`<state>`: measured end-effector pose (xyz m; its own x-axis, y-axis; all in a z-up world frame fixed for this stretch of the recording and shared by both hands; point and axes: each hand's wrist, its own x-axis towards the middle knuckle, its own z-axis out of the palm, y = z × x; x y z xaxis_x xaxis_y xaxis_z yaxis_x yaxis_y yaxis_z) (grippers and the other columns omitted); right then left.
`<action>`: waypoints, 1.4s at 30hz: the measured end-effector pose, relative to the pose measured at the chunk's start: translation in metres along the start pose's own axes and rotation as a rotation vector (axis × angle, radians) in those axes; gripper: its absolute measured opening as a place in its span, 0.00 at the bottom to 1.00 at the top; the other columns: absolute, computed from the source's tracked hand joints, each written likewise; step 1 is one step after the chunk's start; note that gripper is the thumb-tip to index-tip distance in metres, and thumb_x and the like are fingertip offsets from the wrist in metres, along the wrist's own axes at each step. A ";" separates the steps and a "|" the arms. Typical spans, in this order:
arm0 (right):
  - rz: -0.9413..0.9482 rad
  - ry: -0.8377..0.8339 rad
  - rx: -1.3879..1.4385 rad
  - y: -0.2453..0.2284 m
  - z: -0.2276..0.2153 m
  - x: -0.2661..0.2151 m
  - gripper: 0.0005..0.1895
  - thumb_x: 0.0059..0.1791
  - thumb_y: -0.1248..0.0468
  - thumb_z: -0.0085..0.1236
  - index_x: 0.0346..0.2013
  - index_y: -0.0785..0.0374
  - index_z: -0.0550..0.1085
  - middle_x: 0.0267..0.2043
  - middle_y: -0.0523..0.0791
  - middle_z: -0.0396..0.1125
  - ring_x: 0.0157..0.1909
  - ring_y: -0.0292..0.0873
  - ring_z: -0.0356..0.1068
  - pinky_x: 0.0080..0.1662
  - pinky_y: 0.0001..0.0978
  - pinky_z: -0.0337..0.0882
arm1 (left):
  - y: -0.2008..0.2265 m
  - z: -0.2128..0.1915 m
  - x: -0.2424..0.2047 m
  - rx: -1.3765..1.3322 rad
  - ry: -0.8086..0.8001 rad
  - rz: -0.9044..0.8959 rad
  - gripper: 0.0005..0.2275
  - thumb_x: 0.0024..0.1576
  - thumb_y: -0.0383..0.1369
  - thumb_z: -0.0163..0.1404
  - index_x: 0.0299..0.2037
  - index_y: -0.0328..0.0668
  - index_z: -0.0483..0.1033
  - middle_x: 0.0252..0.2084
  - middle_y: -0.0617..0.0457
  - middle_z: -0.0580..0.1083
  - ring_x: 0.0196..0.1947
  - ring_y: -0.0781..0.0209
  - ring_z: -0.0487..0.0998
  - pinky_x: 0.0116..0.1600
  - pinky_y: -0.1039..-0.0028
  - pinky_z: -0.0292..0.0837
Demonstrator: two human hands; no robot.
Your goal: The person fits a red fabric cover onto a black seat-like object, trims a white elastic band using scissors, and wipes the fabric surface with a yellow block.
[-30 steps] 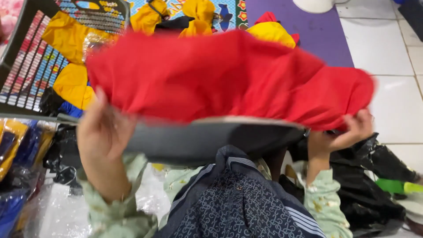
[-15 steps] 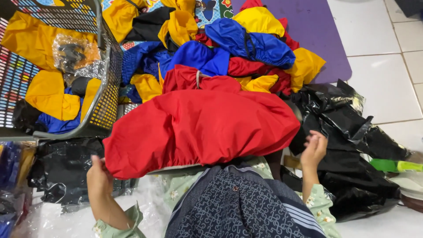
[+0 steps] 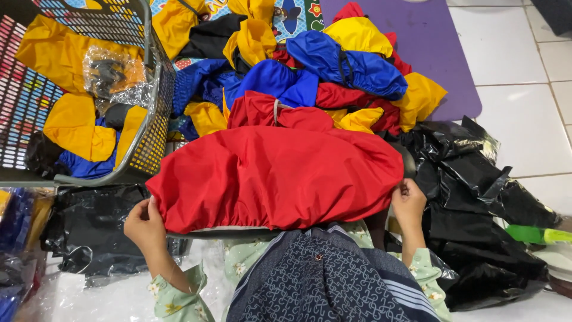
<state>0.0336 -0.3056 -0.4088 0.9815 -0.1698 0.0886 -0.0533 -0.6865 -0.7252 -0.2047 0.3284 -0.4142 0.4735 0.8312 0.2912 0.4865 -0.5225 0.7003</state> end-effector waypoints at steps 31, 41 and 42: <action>-0.464 -0.029 -0.231 0.048 0.010 0.145 0.10 0.48 0.71 0.65 0.41 0.55 0.83 0.44 0.45 0.73 0.52 0.51 0.74 0.55 0.41 0.73 | -0.117 0.043 0.081 0.196 -0.267 0.043 0.06 0.61 0.28 0.59 0.46 0.37 0.85 0.40 0.35 0.80 0.48 0.33 0.79 0.52 0.53 0.75; 0.147 -0.294 -0.296 -0.010 0.007 0.161 0.12 0.49 0.61 0.60 0.42 0.39 0.83 0.49 0.48 0.76 0.60 0.57 0.70 0.61 0.44 0.69 | -0.166 0.088 0.134 0.588 -0.778 -0.284 0.20 0.54 0.48 0.47 0.49 0.51 0.86 0.54 0.51 0.81 0.59 0.47 0.77 0.67 0.59 0.67; 0.187 -0.291 -0.325 -0.002 0.010 0.166 0.11 0.48 0.59 0.61 0.42 0.38 0.83 0.50 0.48 0.76 0.61 0.57 0.70 0.62 0.44 0.68 | -0.162 0.086 0.135 0.652 -0.851 -0.307 0.24 0.55 0.47 0.43 0.50 0.43 0.86 0.57 0.49 0.80 0.62 0.47 0.75 0.69 0.56 0.66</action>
<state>0.1982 -0.3257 -0.3997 0.9578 -0.1385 -0.2519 -0.2435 -0.8567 -0.4548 -0.1566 0.5089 -0.5446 0.4940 0.6713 -0.5526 0.8434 -0.5243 0.1171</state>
